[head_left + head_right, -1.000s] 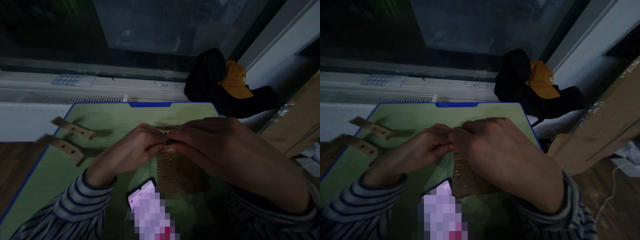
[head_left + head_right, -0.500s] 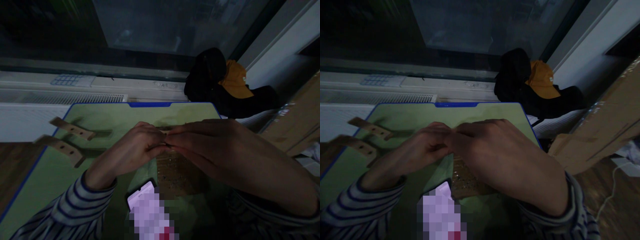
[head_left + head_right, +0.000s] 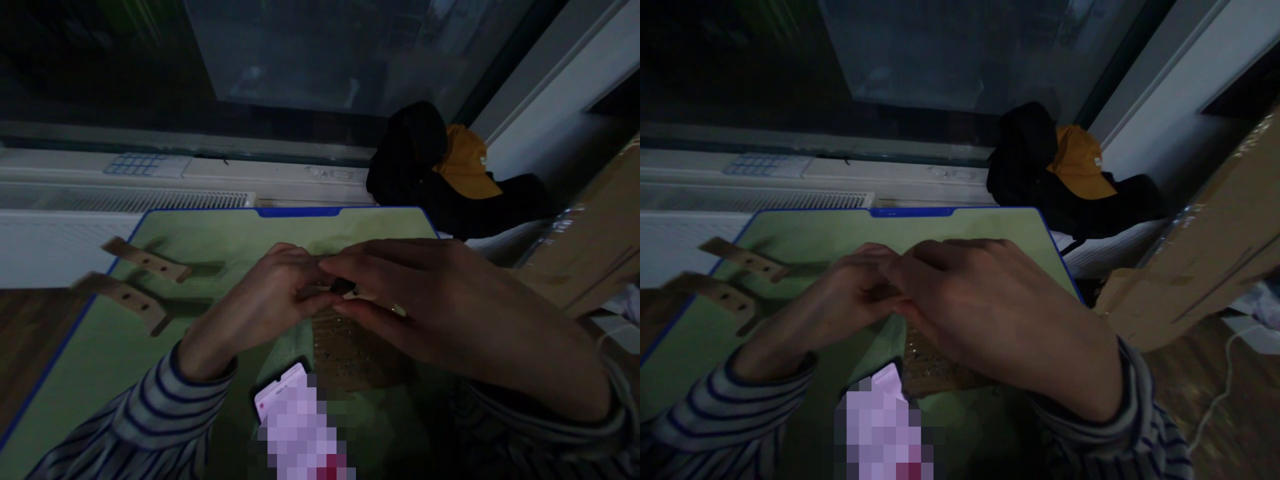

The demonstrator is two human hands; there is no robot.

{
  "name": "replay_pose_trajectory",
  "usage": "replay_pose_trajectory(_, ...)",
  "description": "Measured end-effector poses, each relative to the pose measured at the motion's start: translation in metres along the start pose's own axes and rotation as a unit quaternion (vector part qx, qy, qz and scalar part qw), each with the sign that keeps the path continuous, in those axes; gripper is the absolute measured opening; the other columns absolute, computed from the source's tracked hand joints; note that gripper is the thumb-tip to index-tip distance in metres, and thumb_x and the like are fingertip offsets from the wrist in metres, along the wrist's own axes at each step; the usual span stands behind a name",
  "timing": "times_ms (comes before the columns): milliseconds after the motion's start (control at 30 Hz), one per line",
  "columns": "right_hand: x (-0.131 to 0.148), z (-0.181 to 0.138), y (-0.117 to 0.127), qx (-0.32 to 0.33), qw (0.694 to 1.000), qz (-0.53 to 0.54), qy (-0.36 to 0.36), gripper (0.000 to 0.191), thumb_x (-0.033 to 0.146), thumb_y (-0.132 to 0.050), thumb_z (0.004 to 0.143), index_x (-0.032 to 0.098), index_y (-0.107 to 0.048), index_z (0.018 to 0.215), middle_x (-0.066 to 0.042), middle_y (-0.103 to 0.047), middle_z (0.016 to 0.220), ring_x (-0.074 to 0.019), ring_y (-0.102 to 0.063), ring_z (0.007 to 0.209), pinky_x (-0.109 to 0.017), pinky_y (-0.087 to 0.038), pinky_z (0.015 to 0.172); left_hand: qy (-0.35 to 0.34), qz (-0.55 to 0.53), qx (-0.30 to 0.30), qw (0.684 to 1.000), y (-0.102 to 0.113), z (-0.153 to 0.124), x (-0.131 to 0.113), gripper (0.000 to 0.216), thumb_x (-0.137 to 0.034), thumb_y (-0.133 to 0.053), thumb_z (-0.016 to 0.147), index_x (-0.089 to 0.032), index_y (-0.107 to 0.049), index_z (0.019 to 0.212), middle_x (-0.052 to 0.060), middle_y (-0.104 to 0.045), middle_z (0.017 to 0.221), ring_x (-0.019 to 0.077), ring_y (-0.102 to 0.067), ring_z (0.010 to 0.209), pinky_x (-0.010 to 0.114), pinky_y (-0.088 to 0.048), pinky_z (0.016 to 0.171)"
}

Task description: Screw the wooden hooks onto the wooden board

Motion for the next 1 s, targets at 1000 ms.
replay_pose_trajectory(1000, -0.0026, 0.0012, -0.0011, 0.01, 1.0, -0.012, -0.003, 0.015, 0.019, -0.056, 0.084, 0.018, -0.06, 0.098, -0.001, -0.065, 0.085, -0.016, -0.061, 0.075, -0.029, -0.045, 0.066, -0.014, -0.033, 0.054, 0.998, -0.007, 0.003, -0.0004, 0.014, -0.022, -0.052, 0.088, -0.02, -0.065, 0.083, -0.002, -0.066, 0.079, 0.0129, -0.06, 0.08, 0.027, -0.041, 0.077)
Point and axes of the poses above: each hand's wrist, its own z-axis towards the middle knuckle, its own y-axis out of the back of the hand, x = y × z, the point moved 5 cm from there along z, towards the middle knuckle
